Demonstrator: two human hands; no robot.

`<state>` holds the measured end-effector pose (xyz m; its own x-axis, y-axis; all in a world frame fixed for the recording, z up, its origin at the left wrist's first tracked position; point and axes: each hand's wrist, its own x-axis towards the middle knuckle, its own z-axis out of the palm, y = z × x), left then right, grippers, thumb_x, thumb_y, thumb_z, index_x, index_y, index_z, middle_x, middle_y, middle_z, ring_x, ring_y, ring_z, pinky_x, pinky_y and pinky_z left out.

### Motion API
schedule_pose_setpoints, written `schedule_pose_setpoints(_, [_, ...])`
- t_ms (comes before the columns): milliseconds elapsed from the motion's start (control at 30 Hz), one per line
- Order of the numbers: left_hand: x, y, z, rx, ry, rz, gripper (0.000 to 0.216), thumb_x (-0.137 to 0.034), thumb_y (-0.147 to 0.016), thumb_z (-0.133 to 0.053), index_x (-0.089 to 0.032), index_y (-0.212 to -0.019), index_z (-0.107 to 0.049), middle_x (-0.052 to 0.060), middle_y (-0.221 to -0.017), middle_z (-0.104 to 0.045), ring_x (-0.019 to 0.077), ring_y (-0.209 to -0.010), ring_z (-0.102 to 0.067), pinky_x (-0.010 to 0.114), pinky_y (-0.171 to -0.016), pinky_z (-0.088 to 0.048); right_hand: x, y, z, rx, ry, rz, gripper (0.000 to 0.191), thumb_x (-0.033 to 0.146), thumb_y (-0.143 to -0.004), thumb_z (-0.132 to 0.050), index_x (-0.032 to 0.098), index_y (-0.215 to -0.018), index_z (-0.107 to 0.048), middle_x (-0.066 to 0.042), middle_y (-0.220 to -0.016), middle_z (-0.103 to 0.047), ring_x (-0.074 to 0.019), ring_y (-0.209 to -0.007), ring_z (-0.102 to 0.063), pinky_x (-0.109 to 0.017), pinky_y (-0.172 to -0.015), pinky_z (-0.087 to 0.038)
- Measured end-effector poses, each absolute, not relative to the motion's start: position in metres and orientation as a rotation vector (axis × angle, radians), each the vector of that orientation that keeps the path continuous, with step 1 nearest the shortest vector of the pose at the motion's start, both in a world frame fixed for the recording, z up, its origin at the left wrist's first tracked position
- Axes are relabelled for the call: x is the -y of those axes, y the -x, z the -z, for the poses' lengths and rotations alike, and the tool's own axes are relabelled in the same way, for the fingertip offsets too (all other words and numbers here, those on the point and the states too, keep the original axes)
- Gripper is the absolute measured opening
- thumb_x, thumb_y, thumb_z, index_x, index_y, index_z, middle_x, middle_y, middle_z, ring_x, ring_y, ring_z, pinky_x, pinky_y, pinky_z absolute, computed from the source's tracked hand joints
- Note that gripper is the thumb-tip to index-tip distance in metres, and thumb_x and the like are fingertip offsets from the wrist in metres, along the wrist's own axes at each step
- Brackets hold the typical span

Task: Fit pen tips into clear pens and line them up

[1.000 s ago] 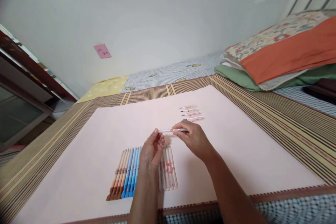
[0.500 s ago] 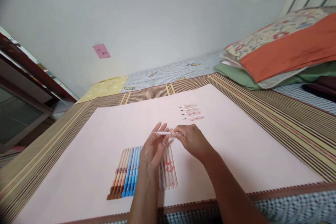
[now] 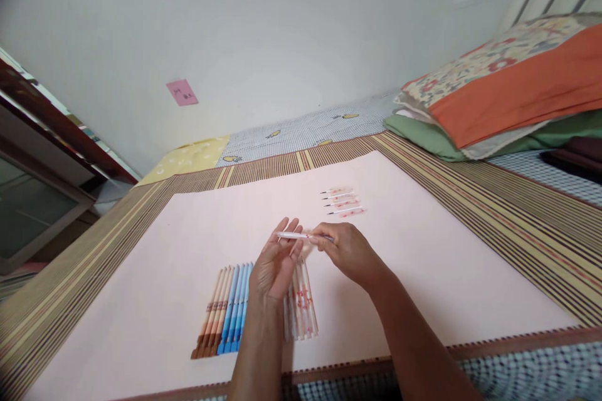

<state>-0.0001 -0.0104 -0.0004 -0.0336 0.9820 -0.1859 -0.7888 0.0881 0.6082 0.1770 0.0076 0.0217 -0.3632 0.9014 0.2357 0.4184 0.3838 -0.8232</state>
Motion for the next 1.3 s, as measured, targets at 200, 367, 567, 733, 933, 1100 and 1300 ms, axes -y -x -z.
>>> schedule_pose_setpoints(200, [0.0061, -0.0037, 0.0067, -0.849, -0.339, -1.517, 0.027, -0.027, -0.067, -0.089, -0.013, -0.077, -0.069, 0.003, -0.075, -0.069, 0.0108, -0.068, -0.065, 0.019, -0.062, -0.051, -0.0059, -0.1748, -0.0244, 1.919, 1.15, -0.908, 0.027, 0.041, -0.093, -0.056, 0.022, -0.084, -0.072, 0.001, -0.073, -0.069, -0.0163, -0.07, -0.062, -0.027, -0.064, -0.043])
schedule_pose_setpoints(367, [0.0092, 0.0003, 0.0004, -0.733, -0.33, -1.453, 0.039, -0.005, -0.062, -0.081, -0.013, -0.1, -0.074, 0.012, -0.112, -0.073, 0.0191, -0.1, -0.069, 0.026, -0.085, -0.054, -0.0083, -0.1775, -0.0196, 1.912, 1.138, -0.93, 0.028, 0.041, -0.093, -0.055, 0.021, -0.085, -0.072, 0.001, -0.069, -0.068, -0.0162, -0.066, -0.06, -0.027, -0.063, -0.043])
schedule_pose_setpoints(567, [0.0084, -0.0044, 0.0028, -0.743, -0.341, -1.516, 0.028, -0.022, -0.068, -0.087, -0.013, -0.09, -0.072, 0.01, -0.097, -0.074, 0.0183, -0.09, -0.07, 0.026, -0.08, -0.055, -0.0074, -0.1758, -0.0211, 1.907, 1.135, -0.928, 0.027, 0.043, -0.093, -0.056, 0.022, -0.088, -0.073, 0.001, -0.073, -0.069, -0.0165, -0.069, -0.061, -0.027, -0.064, -0.043])
schedule_pose_setpoints(733, [0.0039, -0.0035, 0.0076, -0.792, -0.374, -1.546, 0.026, -0.017, -0.062, -0.09, -0.011, -0.079, -0.072, 0.004, -0.079, -0.072, 0.0104, -0.072, -0.067, 0.018, -0.071, -0.052, -0.0075, -0.1768, -0.0216, 1.918, 1.157, -0.941, 0.026, 0.039, -0.094, -0.054, 0.022, -0.082, -0.069, 0.001, -0.07, -0.066, -0.016, -0.066, -0.059, -0.027, -0.063, -0.042])
schedule_pose_setpoints(933, [0.0098, -0.0015, -0.0006, -0.682, -0.415, -1.477, 0.042, -0.012, -0.063, -0.086, -0.015, -0.103, -0.075, 0.013, -0.118, -0.072, 0.0207, -0.104, -0.069, 0.028, -0.089, -0.054, -0.0078, -0.1789, -0.0209, 1.885, 1.129, -0.998, 0.028, 0.042, -0.095, -0.054, 0.022, -0.085, -0.07, 0.002, -0.07, -0.065, -0.0161, -0.067, -0.059, -0.027, -0.062, -0.041])
schedule_pose_setpoints(1100, [0.0058, -0.0058, 0.0064, -0.795, -0.364, -1.564, 0.028, -0.027, -0.063, -0.092, -0.013, -0.076, -0.071, 0.003, -0.075, -0.071, 0.0111, -0.071, -0.067, 0.019, -0.069, -0.053, -0.0056, -0.1755, -0.0243, 1.919, 1.162, -0.914, 0.025, 0.039, -0.094, -0.055, 0.021, -0.083, -0.069, 0.002, -0.071, -0.066, -0.0155, -0.068, -0.059, -0.027, -0.062, -0.04])
schedule_pose_setpoints(1300, [0.0046, -0.0024, 0.0037, -0.758, -0.464, -1.569, 0.038, -0.024, -0.054, -0.096, -0.01, -0.085, -0.077, 0.007, -0.088, -0.076, 0.0122, -0.081, -0.069, 0.019, -0.077, -0.053, -0.006, -0.1772, -0.0243, 1.913, 1.182, -0.981, 0.029, 0.041, -0.094, -0.052, 0.021, -0.077, -0.066, 0.002, -0.067, -0.064, -0.0144, -0.062, -0.056, -0.026, -0.059, -0.039])
